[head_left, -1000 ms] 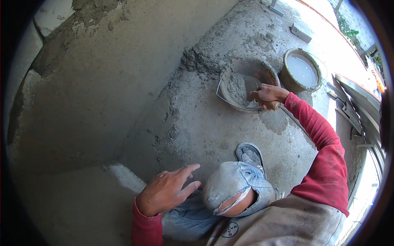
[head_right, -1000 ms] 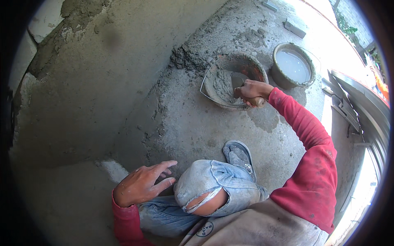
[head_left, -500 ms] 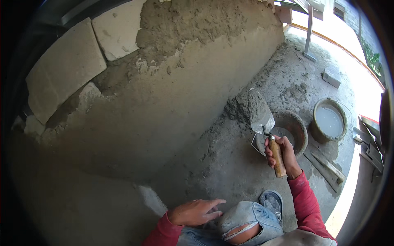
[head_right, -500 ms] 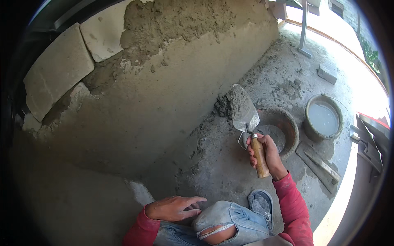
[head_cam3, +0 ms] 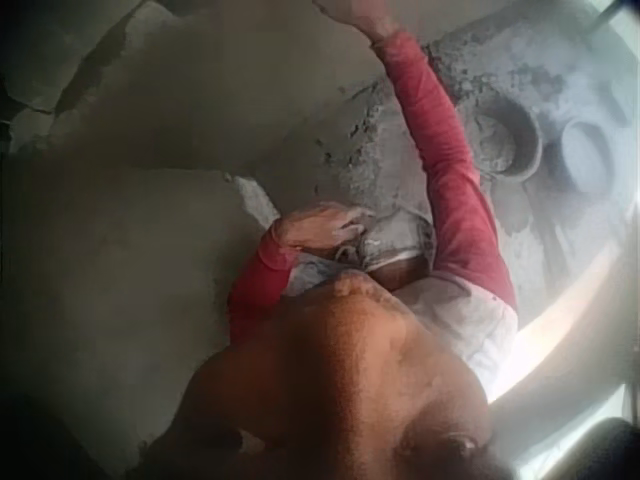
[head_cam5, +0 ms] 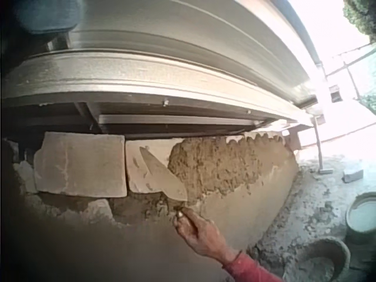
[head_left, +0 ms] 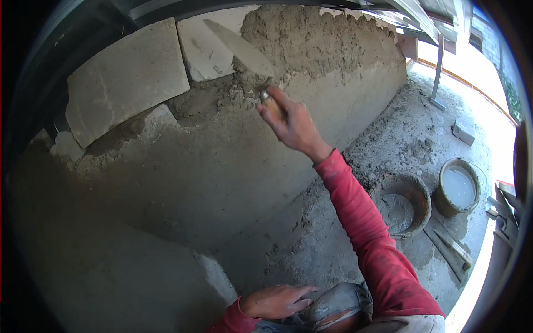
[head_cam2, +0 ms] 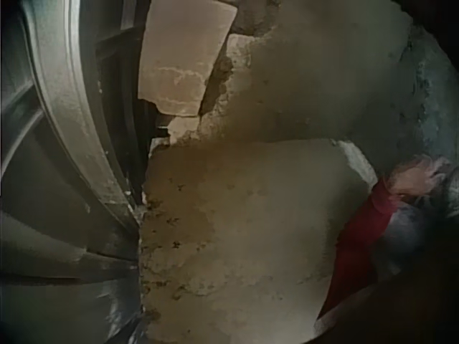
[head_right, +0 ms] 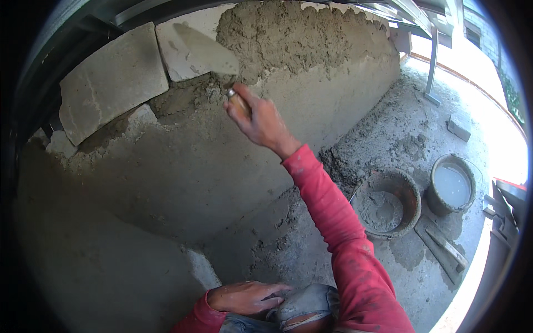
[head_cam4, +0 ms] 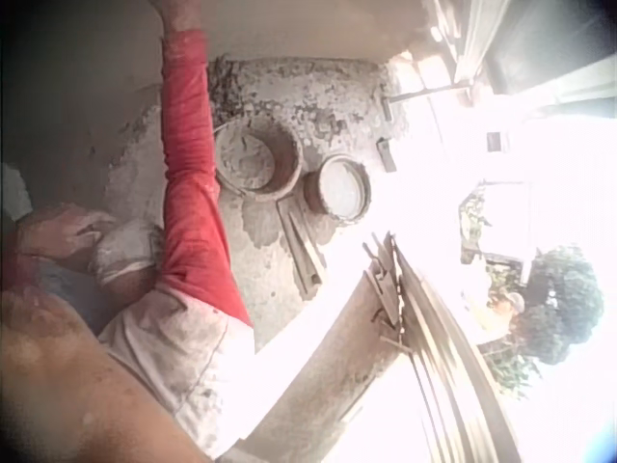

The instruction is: Applying and smoothing wet cement/plaster onto a brick wall using a trowel.

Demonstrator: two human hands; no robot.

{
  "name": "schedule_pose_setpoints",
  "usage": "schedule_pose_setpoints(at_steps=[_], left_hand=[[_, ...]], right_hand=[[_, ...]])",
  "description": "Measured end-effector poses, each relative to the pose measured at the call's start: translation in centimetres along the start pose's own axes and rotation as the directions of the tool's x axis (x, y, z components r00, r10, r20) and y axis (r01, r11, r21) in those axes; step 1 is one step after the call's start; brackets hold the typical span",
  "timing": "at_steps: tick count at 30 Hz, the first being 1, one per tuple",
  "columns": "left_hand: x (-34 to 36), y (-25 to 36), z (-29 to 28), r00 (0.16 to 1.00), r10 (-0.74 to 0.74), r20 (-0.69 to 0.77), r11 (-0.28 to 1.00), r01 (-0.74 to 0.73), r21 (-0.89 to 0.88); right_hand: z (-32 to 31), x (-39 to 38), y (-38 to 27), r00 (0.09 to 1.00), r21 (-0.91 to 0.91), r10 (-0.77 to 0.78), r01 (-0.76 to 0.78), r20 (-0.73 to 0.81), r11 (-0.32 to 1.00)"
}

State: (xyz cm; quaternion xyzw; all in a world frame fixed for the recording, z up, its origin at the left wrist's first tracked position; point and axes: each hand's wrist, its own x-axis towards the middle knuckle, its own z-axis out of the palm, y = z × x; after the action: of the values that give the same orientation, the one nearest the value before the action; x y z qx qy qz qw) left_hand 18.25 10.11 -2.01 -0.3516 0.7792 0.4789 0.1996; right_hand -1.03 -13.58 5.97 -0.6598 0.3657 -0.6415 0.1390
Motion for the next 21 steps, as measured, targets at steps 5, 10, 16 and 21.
schedule_pose_setpoints(at_steps=[5,10,16,21], left_hand=[[0.2,0.4,-0.2,0.995,0.045,-0.091,0.992,-0.034,0.119],[0.1,1.0,-0.3,0.997,0.059,-0.056,0.991,-0.052,0.124],[1.3,2.4,-1.0,0.992,0.078,-0.1,0.981,-0.058,0.184],[1.2,2.4,-0.9,0.993,-0.013,-0.116,0.992,0.027,0.122]], right_hand=[[-9.3,-19.7,-3.1,0.864,0.091,0.324,-0.385,0.384,0.918],[-23.0,-25.8,-1.6,0.418,-0.56,0.903,-0.726,0.101,0.399],[-28.6,-25.0,8.7,0.127,-0.811,0.932,-0.462,0.341,0.359],[-26.6,-28.2,13.4,0.01,-0.615,0.913,-0.736,0.407,0.283]])
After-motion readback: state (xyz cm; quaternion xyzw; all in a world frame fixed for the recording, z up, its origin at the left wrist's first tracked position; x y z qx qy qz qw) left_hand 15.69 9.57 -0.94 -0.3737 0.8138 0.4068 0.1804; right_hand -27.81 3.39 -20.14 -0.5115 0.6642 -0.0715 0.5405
